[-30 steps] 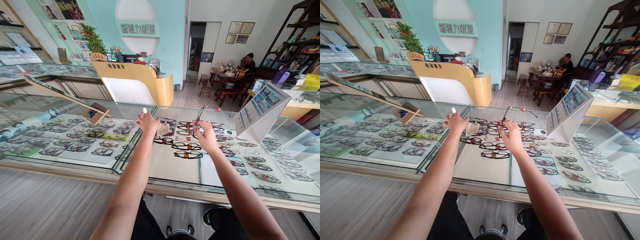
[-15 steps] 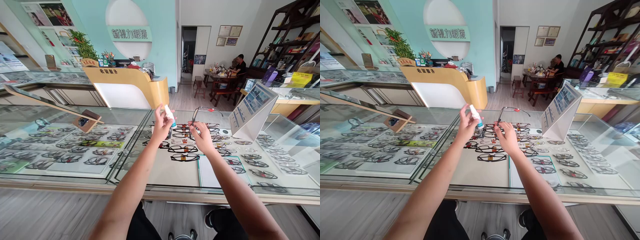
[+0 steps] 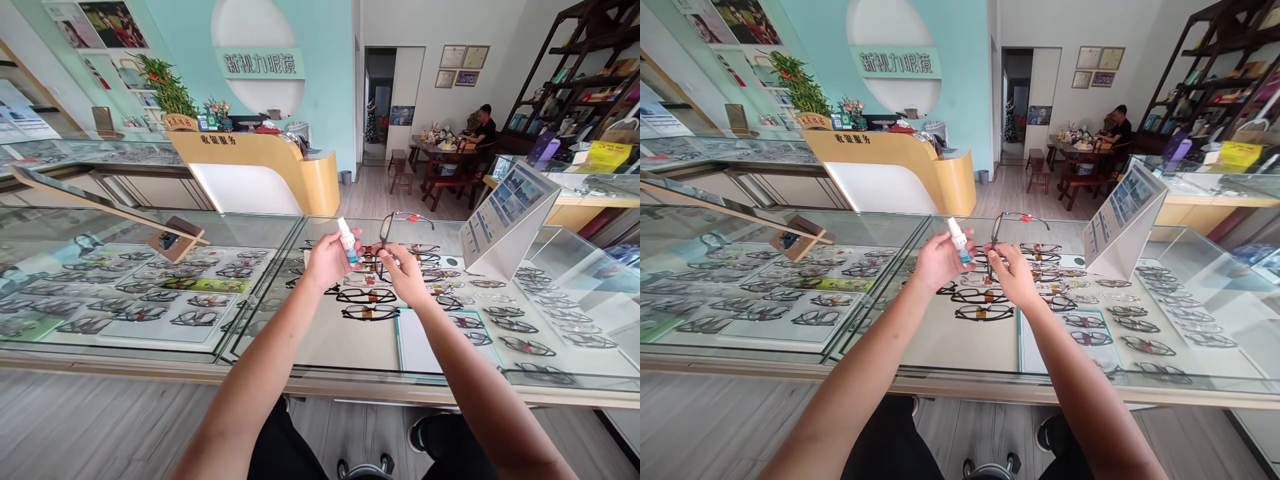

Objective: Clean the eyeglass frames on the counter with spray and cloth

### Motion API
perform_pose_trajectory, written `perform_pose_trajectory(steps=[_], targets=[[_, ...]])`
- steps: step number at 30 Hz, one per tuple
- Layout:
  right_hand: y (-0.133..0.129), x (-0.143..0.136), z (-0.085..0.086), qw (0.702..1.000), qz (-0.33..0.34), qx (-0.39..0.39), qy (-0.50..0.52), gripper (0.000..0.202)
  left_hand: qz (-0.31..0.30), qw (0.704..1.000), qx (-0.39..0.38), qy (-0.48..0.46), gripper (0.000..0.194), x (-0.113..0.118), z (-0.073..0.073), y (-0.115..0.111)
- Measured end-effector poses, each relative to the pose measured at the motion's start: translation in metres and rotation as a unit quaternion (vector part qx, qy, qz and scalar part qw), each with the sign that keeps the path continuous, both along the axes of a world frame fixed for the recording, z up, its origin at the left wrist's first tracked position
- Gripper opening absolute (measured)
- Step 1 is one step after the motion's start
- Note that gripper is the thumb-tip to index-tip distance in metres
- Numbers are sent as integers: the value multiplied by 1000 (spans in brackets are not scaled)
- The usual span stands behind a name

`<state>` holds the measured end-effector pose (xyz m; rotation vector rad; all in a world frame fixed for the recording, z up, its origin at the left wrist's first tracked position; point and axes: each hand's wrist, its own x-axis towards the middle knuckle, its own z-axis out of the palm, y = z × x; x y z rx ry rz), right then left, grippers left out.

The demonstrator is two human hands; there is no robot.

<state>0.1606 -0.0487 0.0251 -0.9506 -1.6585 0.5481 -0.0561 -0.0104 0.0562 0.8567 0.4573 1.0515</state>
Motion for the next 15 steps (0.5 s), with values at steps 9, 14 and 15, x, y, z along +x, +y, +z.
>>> perform_pose_trajectory(steps=[9, 14, 15], targets=[[-6, -1, 5, 992, 99, -66, 51, 47, -19, 999, 5, 40, 85, -1, 11, -7], [-7, -2, 6, 981, 150, -100, 71, 49, 150, 958, 134, 206, 71, 9, -8, 0], [-8, -2, 7, 979, 159, -105, 73, 50, 188, 940, 158, 239, 66, 11, -12, 1]])
